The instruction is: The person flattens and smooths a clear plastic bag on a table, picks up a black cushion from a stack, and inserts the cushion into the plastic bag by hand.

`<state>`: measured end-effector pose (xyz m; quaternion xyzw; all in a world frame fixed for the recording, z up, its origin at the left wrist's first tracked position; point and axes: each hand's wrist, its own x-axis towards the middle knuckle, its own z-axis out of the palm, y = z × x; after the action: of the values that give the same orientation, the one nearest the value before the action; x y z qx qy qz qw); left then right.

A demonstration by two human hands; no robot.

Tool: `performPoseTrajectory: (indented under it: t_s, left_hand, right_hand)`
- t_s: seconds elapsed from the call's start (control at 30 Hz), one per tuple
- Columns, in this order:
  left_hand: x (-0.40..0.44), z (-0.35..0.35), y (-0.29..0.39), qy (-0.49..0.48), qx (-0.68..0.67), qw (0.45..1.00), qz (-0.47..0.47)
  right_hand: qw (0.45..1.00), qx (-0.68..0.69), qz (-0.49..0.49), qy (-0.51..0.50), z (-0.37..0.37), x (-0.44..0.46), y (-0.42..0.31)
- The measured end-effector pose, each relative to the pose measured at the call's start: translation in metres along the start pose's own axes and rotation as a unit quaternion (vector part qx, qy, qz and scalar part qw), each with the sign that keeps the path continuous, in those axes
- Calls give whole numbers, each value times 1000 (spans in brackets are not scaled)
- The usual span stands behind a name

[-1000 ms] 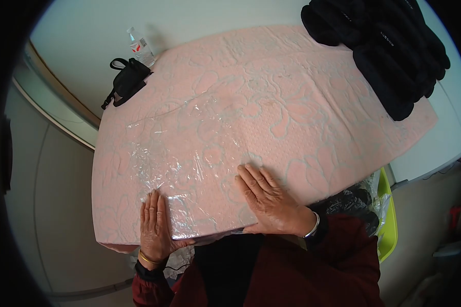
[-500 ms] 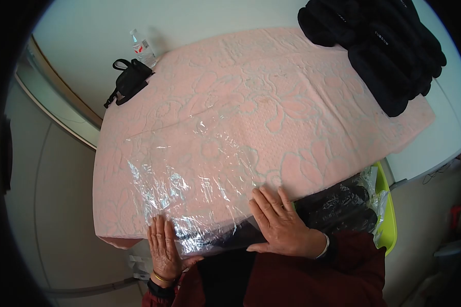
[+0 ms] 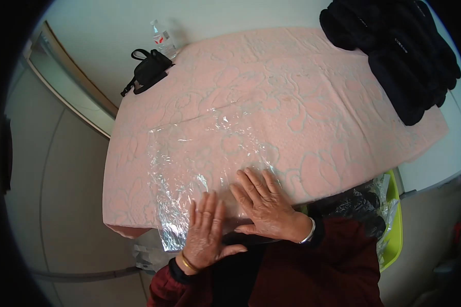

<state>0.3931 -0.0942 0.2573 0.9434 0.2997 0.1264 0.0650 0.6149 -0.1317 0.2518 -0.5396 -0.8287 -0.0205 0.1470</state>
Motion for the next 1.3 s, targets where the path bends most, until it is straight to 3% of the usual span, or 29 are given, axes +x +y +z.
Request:
performPoseTrajectory:
  t_s: [0.03,0.2,0.27,0.43,1.03,1.3]
  left_hand:
    - [8,5,-1,-5,-36,999,36]
    - [8,-4,-41,-5,-22,1000,13]
    - [-4,-16,-70,-2,45,998,-44]
    - [-16,-28,-100,-10,59,995,-79]
    - [-78,0,-55,44,92,989,-110]
    - [-81,1,-58,57,66,992,-94]
  right_hand:
    - [1000,-1,-1,-5,0,-1,1]
    - [999,7,17,-37,-10,-4,25]
    - [998,18,31,-46,-13,-6,32]
    - [996,28,51,-62,-19,-4,44]
    - [997,-8,60,-56,-28,-64,3]
    - [999,45,30,2,-7,-6,12]
